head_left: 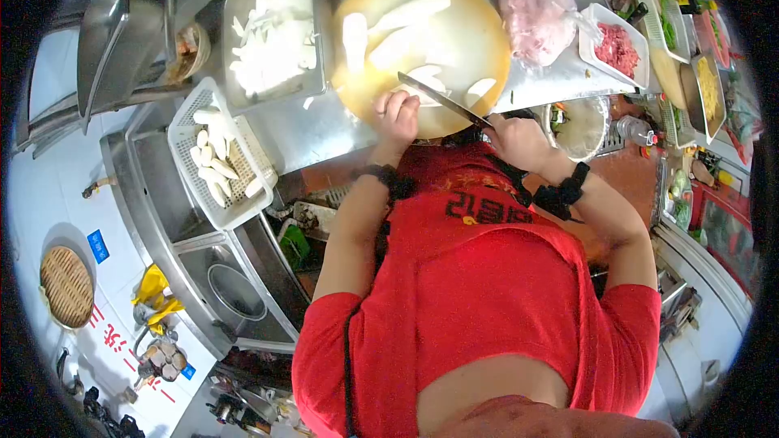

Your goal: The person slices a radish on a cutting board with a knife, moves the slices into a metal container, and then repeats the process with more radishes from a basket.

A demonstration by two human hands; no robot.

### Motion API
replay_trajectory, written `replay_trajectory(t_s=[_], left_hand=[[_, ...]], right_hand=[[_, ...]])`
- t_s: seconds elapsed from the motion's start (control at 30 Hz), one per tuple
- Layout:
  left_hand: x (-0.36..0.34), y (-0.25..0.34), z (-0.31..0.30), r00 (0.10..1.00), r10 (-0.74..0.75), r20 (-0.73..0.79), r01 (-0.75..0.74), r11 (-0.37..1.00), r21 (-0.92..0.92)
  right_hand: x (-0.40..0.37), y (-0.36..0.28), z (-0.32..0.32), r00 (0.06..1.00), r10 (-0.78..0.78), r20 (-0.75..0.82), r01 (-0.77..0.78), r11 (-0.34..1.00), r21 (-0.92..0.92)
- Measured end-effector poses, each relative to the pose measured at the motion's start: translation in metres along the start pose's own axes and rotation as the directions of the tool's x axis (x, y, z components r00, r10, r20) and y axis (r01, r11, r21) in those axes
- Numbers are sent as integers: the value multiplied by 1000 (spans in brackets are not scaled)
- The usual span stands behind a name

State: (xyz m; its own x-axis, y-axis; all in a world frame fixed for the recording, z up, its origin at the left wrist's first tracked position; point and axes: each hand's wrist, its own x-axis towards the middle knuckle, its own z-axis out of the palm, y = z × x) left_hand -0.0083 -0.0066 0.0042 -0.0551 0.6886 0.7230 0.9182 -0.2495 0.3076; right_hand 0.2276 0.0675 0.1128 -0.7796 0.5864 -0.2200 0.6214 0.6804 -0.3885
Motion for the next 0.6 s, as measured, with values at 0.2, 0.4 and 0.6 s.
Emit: replay_trajectory(t_s=[0.2, 0.4, 0.6], left_hand=[[3, 1, -4, 999, -25, 33, 27, 998, -50], [0, -2, -9, 995, -102, 17, 103, 989, -102], [-5, -1, -2, 994, -105, -14, 104, 993, -58]], right_hand=[[25, 3, 45, 999, 30, 29, -28, 997, -66], [17, 5, 21, 1000, -7, 20, 8, 999, -34], [1, -4, -11, 997, -47, -64, 46, 999, -16]])
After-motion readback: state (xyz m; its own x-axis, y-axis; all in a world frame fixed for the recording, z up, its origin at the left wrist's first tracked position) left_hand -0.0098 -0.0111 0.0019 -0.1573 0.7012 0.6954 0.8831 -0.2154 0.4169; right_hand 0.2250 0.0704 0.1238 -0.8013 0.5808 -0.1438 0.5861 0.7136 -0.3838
